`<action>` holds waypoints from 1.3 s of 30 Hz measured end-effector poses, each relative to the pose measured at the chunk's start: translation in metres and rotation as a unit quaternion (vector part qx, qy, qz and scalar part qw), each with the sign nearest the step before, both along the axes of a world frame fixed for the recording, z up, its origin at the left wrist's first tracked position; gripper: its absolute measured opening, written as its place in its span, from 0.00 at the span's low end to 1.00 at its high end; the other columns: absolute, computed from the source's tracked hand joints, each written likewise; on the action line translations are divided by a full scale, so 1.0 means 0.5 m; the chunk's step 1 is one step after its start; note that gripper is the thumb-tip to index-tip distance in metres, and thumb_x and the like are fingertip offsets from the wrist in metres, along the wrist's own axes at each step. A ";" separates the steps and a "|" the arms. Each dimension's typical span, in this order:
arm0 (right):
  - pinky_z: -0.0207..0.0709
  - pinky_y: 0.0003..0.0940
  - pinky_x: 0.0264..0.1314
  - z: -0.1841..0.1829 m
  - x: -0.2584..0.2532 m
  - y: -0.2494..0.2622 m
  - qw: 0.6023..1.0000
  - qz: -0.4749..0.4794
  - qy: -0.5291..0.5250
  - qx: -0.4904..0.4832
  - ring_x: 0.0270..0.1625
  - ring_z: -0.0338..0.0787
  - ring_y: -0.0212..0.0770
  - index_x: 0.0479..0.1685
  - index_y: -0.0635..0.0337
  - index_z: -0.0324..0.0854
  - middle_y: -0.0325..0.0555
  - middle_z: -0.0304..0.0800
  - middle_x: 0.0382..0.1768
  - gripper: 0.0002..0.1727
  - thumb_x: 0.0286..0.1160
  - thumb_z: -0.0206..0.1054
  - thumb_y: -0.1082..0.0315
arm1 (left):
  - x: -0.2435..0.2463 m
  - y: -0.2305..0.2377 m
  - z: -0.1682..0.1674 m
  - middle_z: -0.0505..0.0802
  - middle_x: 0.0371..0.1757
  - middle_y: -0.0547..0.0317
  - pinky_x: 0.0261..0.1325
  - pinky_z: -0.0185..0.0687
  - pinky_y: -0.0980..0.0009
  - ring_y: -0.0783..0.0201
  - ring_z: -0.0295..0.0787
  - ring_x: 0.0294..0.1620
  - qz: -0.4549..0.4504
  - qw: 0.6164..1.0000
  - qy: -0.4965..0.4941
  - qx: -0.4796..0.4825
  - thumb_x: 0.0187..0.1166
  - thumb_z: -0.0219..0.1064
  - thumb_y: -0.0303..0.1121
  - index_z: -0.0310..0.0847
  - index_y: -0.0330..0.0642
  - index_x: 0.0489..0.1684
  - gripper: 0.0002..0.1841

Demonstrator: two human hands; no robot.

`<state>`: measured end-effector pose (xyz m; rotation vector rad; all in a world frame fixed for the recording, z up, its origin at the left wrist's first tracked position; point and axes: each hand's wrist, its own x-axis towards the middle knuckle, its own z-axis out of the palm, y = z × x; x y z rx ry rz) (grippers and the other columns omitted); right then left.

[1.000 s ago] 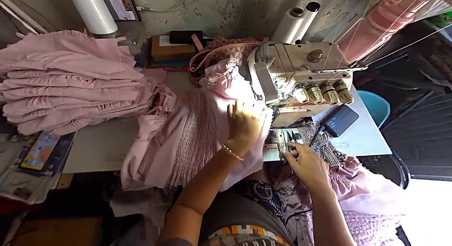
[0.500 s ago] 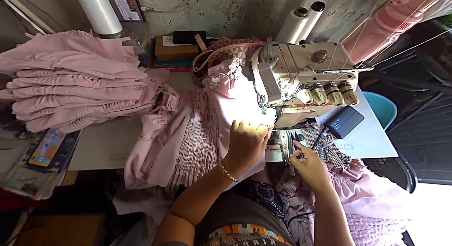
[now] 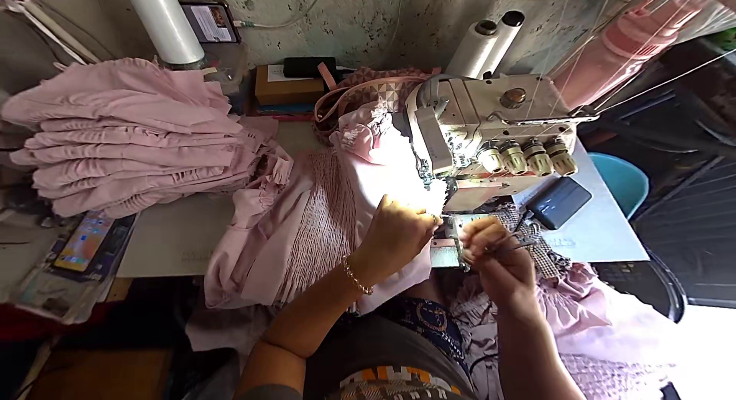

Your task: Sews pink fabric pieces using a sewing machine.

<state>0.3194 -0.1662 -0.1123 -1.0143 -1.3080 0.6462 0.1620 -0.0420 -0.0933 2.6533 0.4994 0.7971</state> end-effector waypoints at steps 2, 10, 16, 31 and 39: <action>0.77 0.15 0.60 0.001 -0.012 0.043 0.989 -0.058 -0.129 0.039 0.60 0.83 0.20 0.51 0.53 0.85 0.33 0.85 0.59 0.10 0.88 0.58 0.62 | -0.005 0.004 0.012 0.90 0.24 0.55 0.41 0.72 0.55 0.55 0.87 0.30 -0.023 1.000 0.004 -0.012 0.78 0.67 0.34 0.91 0.41 0.26 0.12; 0.73 0.08 0.41 -0.040 -0.003 0.111 0.969 -0.200 -0.143 0.014 0.35 0.79 0.13 0.37 0.73 0.86 0.38 0.86 0.33 0.13 0.79 0.69 0.67 | 0.005 0.119 0.061 0.91 0.25 0.58 0.37 0.75 0.70 0.72 0.83 0.28 -0.076 0.968 0.043 -0.234 0.75 0.75 0.36 0.92 0.36 0.27 0.12; 0.75 0.11 0.53 -0.039 0.015 0.111 0.945 -0.274 -0.178 0.020 0.48 0.83 0.22 0.37 0.74 0.88 0.52 0.86 0.45 0.14 0.77 0.70 0.66 | 0.030 0.153 0.028 0.91 0.25 0.57 0.38 0.77 0.75 0.75 0.83 0.27 -0.099 0.959 -0.016 -0.266 0.72 0.76 0.29 0.91 0.32 0.28 0.08; 0.75 0.11 0.47 -0.039 0.000 0.121 0.931 -0.318 -0.179 0.023 0.44 0.80 0.24 0.34 0.72 0.88 0.52 0.81 0.46 0.15 0.76 0.72 0.63 | 0.032 0.136 0.038 0.88 0.26 0.65 0.39 0.73 0.80 0.82 0.77 0.29 -0.042 0.946 -0.018 -0.322 0.77 0.72 0.32 0.90 0.35 0.31 0.09; 0.77 0.18 0.52 -0.045 0.007 0.106 0.922 -0.317 -0.220 0.021 0.49 0.83 0.31 0.46 0.73 0.88 0.56 0.83 0.49 0.27 0.82 0.66 0.50 | 0.034 0.136 0.014 0.88 0.23 0.64 0.35 0.75 0.81 0.81 0.78 0.25 -0.033 0.944 -0.072 -0.321 0.73 0.74 0.27 0.88 0.34 0.27 0.06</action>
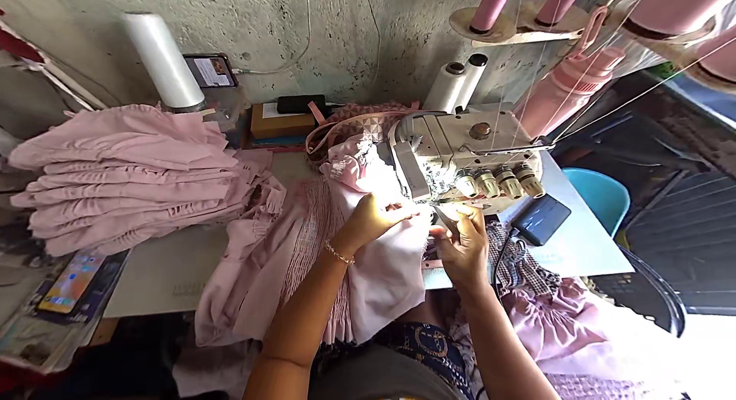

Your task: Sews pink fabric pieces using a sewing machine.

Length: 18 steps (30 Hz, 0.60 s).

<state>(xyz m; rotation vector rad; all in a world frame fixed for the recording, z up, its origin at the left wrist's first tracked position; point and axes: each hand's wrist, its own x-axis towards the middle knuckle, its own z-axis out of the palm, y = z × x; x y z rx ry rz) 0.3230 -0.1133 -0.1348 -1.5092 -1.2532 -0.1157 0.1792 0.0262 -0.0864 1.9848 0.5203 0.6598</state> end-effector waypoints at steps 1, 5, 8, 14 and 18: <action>0.78 0.22 0.57 -0.002 0.005 -0.006 1.000 -0.010 -0.026 0.006 0.52 0.85 0.36 0.47 0.72 0.88 0.58 0.86 0.47 0.26 0.87 0.61 0.51 | 0.001 -0.002 0.004 0.87 0.22 0.65 0.33 0.74 0.83 0.82 0.77 0.23 0.004 1.000 0.000 -0.007 0.74 0.73 0.26 0.87 0.34 0.26 0.07; 0.78 0.27 0.51 -0.018 0.022 -0.022 0.991 -0.067 -0.107 0.038 0.42 0.87 0.43 0.45 0.67 0.93 0.57 0.90 0.36 0.16 0.84 0.65 0.62 | 0.003 0.000 0.007 0.88 0.22 0.63 0.31 0.74 0.83 0.82 0.77 0.22 0.008 1.000 0.004 -0.021 0.78 0.69 0.25 0.88 0.33 0.29 0.08; 0.78 0.28 0.52 -0.020 0.024 -0.027 0.986 -0.089 -0.136 0.041 0.43 0.88 0.44 0.44 0.67 0.92 0.57 0.90 0.36 0.15 0.83 0.67 0.63 | 0.003 -0.002 0.006 0.88 0.23 0.62 0.30 0.73 0.83 0.81 0.76 0.21 0.012 1.000 0.001 -0.012 0.78 0.69 0.25 0.88 0.33 0.29 0.07; 0.78 0.30 0.52 -0.020 0.024 -0.022 0.981 -0.096 -0.164 0.047 0.44 0.89 0.47 0.42 0.65 0.94 0.56 0.92 0.36 0.13 0.81 0.68 0.64 | 0.003 -0.005 0.005 0.84 0.20 0.63 0.28 0.70 0.82 0.80 0.73 0.20 0.020 1.000 0.003 0.007 0.75 0.71 0.25 0.86 0.34 0.26 0.08; 0.78 0.30 0.53 -0.019 0.027 -0.019 0.981 -0.091 -0.167 0.049 0.45 0.90 0.47 0.40 0.64 0.95 0.55 0.93 0.37 0.11 0.80 0.69 0.65 | 0.004 -0.005 0.005 0.87 0.22 0.63 0.29 0.71 0.82 0.81 0.74 0.21 0.018 1.000 0.001 0.013 0.77 0.70 0.26 0.88 0.34 0.28 0.07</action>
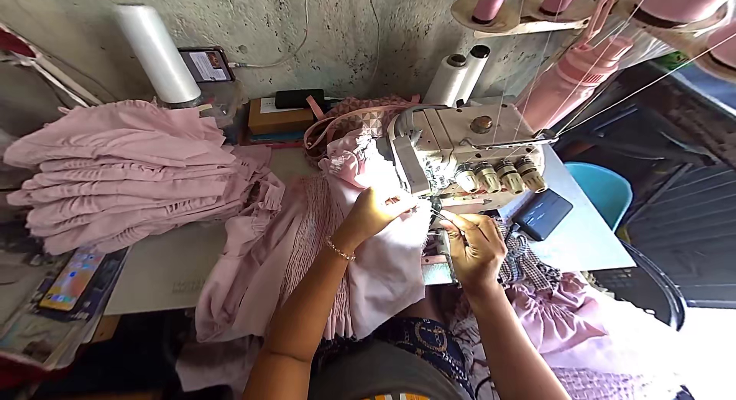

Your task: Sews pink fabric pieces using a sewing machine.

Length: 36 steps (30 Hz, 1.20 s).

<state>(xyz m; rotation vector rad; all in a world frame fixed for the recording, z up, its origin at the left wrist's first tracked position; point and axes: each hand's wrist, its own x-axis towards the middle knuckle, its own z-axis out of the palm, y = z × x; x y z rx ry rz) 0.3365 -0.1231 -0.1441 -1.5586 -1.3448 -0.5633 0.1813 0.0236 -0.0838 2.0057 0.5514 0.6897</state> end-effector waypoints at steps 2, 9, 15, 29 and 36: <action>0.78 0.30 0.53 -0.001 0.001 0.001 1.000 0.001 0.001 0.006 0.44 0.89 0.46 0.39 0.63 0.95 0.55 0.93 0.36 0.10 0.79 0.70 0.66 | 0.002 0.000 -0.003 0.87 0.22 0.62 0.30 0.72 0.81 0.80 0.75 0.22 -0.001 1.000 -0.012 0.005 0.77 0.70 0.26 0.89 0.34 0.28 0.07; 0.79 0.30 0.52 0.001 -0.002 0.003 1.000 -0.007 0.009 0.002 0.44 0.90 0.46 0.38 0.64 0.95 0.55 0.94 0.37 0.11 0.78 0.69 0.67 | -0.004 -0.022 0.021 0.86 0.25 0.59 0.35 0.74 0.68 0.69 0.78 0.26 0.033 0.996 0.081 0.031 0.82 0.68 0.32 0.88 0.36 0.36 0.09; 0.82 0.33 0.41 0.026 -0.023 -0.010 0.995 -0.041 0.047 -0.079 0.39 0.91 0.45 0.43 0.66 0.91 0.56 0.92 0.38 0.13 0.82 0.63 0.66 | -0.022 -0.033 0.004 0.93 0.37 0.42 0.49 0.86 0.52 0.48 0.92 0.41 0.119 0.971 0.101 0.180 0.70 0.73 0.24 0.89 0.29 0.41 0.07; 0.74 0.57 0.25 0.085 -0.104 0.019 0.934 -0.121 0.080 -0.328 0.24 0.88 0.62 0.48 0.70 0.81 0.56 0.83 0.18 0.15 0.78 0.62 0.64 | -0.005 -0.009 -0.050 0.89 0.61 0.42 0.63 0.74 0.42 0.39 0.81 0.65 0.181 0.938 0.132 0.263 0.70 0.71 0.31 0.91 0.34 0.51 0.14; 0.73 0.56 0.25 0.079 -0.111 0.024 0.936 -0.131 0.088 -0.315 0.23 0.86 0.60 0.49 0.70 0.81 0.54 0.81 0.18 0.15 0.78 0.62 0.65 | -0.006 -0.005 -0.065 0.89 0.57 0.43 0.60 0.74 0.41 0.39 0.81 0.62 0.190 0.945 0.116 0.239 0.72 0.67 0.32 0.91 0.36 0.50 0.14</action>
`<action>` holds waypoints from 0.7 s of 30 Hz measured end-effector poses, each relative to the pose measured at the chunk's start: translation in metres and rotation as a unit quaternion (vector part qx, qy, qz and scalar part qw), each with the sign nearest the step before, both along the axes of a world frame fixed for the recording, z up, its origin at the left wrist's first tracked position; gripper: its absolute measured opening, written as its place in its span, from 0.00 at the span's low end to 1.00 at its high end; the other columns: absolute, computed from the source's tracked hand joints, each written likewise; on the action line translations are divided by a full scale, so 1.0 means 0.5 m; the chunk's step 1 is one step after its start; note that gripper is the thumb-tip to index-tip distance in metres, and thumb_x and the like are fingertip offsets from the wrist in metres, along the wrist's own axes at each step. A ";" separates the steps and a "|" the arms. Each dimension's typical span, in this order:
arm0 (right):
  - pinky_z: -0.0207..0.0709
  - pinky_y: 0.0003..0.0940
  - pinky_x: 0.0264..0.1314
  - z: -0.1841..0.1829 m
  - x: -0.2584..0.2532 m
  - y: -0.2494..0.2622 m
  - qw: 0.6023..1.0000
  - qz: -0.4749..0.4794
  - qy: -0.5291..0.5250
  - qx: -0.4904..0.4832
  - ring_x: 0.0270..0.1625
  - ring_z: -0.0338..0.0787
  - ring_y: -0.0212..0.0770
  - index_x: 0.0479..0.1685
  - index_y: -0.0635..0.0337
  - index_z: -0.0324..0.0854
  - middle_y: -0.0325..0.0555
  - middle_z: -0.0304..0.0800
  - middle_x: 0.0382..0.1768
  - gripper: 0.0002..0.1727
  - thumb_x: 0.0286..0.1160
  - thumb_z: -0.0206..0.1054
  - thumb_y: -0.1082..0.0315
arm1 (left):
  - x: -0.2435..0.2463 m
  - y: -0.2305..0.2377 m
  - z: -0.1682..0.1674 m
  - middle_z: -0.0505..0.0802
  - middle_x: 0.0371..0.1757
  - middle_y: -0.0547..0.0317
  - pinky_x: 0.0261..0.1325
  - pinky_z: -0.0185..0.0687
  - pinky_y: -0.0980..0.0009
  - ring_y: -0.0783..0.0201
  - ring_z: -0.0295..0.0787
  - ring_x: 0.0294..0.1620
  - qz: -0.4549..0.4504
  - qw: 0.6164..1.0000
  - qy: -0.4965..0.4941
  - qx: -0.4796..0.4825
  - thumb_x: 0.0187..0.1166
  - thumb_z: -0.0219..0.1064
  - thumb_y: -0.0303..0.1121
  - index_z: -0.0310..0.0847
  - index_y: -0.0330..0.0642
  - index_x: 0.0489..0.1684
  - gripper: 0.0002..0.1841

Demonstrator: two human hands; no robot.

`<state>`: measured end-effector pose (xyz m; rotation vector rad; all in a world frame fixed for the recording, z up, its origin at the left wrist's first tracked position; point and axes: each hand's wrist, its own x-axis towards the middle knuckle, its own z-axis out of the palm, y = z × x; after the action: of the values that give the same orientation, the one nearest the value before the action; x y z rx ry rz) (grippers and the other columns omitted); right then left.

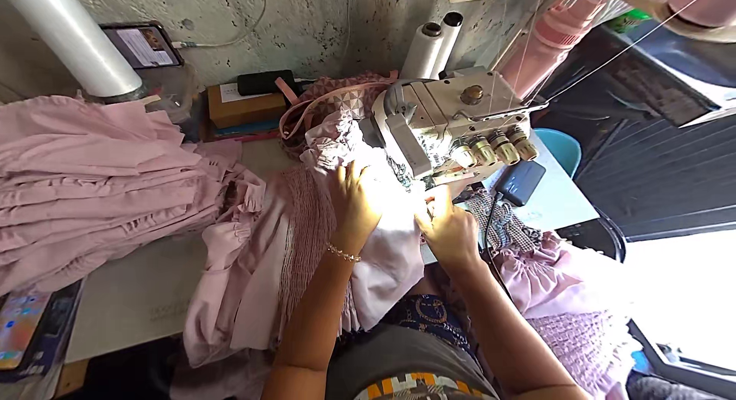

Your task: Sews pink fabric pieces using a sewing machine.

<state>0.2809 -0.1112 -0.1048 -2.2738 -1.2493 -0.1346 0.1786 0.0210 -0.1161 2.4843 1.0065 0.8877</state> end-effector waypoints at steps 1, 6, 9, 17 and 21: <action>0.74 0.56 0.25 0.001 0.000 0.001 1.000 -0.001 -0.002 -0.005 0.24 0.87 0.60 0.50 0.70 0.81 0.55 0.81 0.18 0.15 0.78 0.62 0.64 | 0.000 -0.001 0.001 0.90 0.57 0.43 0.60 0.74 0.42 0.40 0.82 0.61 0.002 1.000 0.000 0.004 0.72 0.67 0.33 0.91 0.36 0.48 0.13; 0.74 0.57 0.25 0.007 -0.002 0.003 1.000 -0.009 -0.006 -0.015 0.25 0.88 0.61 0.50 0.69 0.81 0.55 0.82 0.18 0.15 0.79 0.62 0.64 | 0.004 -0.003 0.001 0.90 0.55 0.44 0.59 0.74 0.43 0.41 0.82 0.59 0.006 1.000 -0.009 0.021 0.73 0.66 0.33 0.92 0.39 0.44 0.11; 0.74 0.57 0.25 0.007 -0.001 0.004 1.000 -0.008 -0.009 -0.014 0.25 0.88 0.61 0.50 0.69 0.81 0.55 0.82 0.18 0.15 0.78 0.63 0.64 | 0.003 -0.002 0.001 0.90 0.55 0.45 0.59 0.73 0.42 0.41 0.82 0.59 0.007 1.000 -0.004 0.014 0.72 0.67 0.33 0.92 0.39 0.43 0.11; 0.74 0.57 0.25 0.013 -0.001 0.008 1.000 -0.010 -0.008 -0.022 0.25 0.88 0.61 0.50 0.69 0.81 0.55 0.82 0.18 0.15 0.80 0.62 0.62 | 0.005 -0.002 0.001 0.90 0.53 0.44 0.57 0.74 0.43 0.41 0.83 0.57 0.008 1.000 -0.007 0.015 0.72 0.67 0.34 0.92 0.39 0.43 0.11; 0.73 0.57 0.25 0.018 -0.001 0.009 0.999 -0.009 -0.001 -0.031 0.25 0.88 0.61 0.50 0.69 0.81 0.55 0.82 0.18 0.15 0.80 0.63 0.63 | 0.005 -0.002 -0.001 0.90 0.53 0.45 0.57 0.73 0.43 0.41 0.82 0.57 0.008 1.000 -0.007 0.016 0.72 0.67 0.34 0.92 0.39 0.42 0.11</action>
<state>0.2803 -0.1069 -0.0960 -2.3396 -1.2496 -0.1067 0.1811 0.0203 -0.1164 2.4962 1.0176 0.9324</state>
